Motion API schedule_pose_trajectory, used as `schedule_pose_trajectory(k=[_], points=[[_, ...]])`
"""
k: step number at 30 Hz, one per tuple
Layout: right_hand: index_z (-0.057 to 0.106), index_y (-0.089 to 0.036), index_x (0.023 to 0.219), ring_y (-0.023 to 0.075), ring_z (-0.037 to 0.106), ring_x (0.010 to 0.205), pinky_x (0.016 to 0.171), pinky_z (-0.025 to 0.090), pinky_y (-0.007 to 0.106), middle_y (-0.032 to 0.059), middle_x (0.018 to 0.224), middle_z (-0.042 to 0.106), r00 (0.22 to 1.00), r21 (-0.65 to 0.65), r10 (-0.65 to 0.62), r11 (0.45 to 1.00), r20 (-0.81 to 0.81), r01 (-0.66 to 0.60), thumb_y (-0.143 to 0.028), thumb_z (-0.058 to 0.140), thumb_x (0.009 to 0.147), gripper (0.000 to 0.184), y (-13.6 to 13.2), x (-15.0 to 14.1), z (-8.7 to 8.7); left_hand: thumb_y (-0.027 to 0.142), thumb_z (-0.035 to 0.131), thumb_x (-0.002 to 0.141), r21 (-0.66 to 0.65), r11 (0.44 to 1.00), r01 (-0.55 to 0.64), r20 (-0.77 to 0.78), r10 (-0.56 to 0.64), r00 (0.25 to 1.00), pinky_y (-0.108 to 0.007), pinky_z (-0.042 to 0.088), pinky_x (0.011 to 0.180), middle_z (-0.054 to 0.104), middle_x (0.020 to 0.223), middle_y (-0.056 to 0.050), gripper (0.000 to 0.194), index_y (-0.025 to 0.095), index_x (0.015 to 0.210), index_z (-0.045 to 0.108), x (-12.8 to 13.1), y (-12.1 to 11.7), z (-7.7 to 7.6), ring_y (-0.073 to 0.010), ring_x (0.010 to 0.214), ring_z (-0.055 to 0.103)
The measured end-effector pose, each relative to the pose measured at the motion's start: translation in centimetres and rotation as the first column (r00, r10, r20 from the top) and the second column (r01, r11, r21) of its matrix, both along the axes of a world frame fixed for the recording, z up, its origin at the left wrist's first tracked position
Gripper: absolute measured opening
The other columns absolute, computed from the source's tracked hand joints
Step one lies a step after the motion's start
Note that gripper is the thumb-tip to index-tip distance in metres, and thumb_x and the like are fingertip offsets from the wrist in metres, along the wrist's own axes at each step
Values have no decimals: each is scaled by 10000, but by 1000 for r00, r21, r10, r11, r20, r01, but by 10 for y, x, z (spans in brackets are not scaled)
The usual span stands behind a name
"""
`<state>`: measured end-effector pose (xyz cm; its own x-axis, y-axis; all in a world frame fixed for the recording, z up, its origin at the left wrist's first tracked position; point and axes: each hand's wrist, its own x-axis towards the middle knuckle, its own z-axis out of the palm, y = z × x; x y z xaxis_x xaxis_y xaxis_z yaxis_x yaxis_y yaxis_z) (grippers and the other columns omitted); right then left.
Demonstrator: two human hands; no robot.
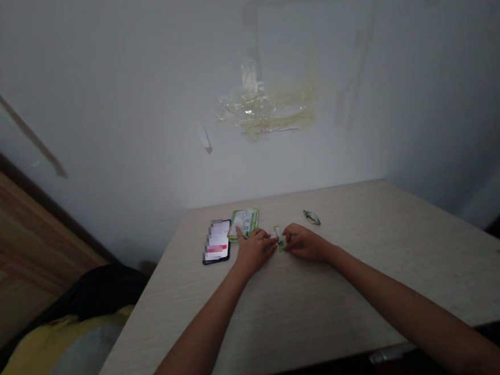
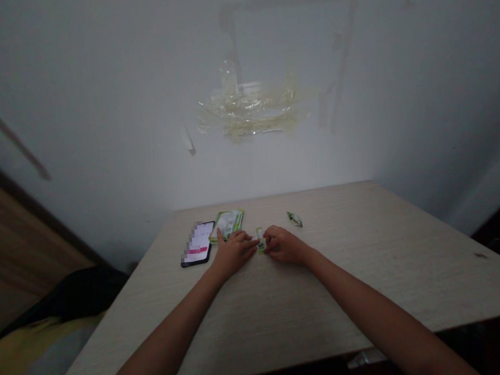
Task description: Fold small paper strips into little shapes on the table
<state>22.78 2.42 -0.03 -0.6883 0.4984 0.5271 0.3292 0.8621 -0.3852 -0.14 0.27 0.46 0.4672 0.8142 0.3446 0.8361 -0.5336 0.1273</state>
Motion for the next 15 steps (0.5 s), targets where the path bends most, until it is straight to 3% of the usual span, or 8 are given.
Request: schedule_pose_trajectory(k=[15], points=[[769,-220,849,206,588,969,847,495,350,75,962,628,1000,-41,24,999,11,-24,-63,686,740,208,-1,0,-4,402,531,920,-20,1000,-6,11,6,1000,-758,-128,1042,667,1099,9,245,432,1131,652,0,-1,1,-228,1168,518]])
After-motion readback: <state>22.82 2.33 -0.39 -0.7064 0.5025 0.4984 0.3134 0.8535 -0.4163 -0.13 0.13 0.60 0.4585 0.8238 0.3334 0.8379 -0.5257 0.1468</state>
